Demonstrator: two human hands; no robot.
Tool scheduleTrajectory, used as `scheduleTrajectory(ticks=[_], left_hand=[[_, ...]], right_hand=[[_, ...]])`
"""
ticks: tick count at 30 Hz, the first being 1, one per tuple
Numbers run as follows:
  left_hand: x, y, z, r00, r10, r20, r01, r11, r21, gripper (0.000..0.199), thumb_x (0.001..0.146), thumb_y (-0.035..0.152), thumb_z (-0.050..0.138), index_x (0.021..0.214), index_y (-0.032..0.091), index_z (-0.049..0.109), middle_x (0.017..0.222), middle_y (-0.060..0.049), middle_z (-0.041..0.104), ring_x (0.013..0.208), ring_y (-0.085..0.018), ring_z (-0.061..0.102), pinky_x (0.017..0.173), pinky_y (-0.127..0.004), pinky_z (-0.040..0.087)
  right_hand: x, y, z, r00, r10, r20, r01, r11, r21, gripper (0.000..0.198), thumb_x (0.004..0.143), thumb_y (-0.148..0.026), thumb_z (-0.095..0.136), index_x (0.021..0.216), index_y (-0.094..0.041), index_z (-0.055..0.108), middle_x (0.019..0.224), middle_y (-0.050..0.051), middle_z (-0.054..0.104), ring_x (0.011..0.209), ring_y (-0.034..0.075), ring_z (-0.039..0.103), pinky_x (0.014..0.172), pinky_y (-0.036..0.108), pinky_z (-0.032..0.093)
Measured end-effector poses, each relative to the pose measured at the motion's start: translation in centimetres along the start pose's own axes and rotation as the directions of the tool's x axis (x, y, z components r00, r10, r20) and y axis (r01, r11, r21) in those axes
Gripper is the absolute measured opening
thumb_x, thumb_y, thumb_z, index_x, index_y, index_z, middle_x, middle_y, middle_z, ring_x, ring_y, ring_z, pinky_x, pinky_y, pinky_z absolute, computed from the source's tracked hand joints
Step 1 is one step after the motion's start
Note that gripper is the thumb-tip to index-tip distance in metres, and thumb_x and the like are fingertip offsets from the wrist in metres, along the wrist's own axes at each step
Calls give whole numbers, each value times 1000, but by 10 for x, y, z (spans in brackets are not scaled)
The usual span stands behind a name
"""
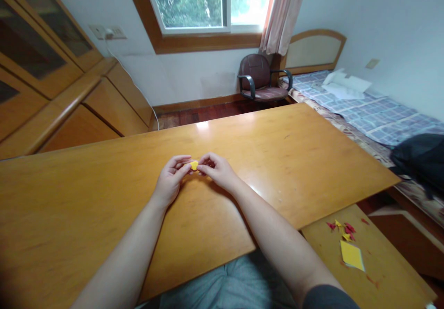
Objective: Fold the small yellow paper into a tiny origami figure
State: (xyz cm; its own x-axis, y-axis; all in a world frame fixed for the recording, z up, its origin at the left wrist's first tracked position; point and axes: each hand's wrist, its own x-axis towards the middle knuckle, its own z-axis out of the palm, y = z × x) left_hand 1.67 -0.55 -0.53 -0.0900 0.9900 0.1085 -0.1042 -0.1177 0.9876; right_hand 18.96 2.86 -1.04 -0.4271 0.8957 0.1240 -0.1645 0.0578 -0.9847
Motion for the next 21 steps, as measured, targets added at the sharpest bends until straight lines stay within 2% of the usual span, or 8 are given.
scheduleTrajectory(ticks=[7,15,21], left_hand=[[2,-5,0,999,-18,-45,17,1000,-8,44,73,38,79,109,20,61,91,-4,74,83,-18,71,81,-31,54],[1,-6,1,997,-23,-79,21,999,-24,33,74,35,79,98,17,65,89,-5,75,87,-18,71,83,-30,53],[2,-5,4,996,-35,-77,30,997,-67,53,74,34,79,120,20,56,86,-4,76,84,-18,71,83,-32,53]], right_hand=[[2,2,0,999,-8,-40,8,1000,8,33,75,-36,77,96,-20,58,74,-2,68,67,12,64,67,26,50],[0,-2,1,998,61,-16,-62,996,-66,28,73,-38,77,85,-17,62,74,0,69,68,13,64,66,25,48],[0,-4,2,989,146,-3,-146,989,-21,30,71,-40,77,82,-17,62,71,-1,67,62,11,60,59,23,44]])
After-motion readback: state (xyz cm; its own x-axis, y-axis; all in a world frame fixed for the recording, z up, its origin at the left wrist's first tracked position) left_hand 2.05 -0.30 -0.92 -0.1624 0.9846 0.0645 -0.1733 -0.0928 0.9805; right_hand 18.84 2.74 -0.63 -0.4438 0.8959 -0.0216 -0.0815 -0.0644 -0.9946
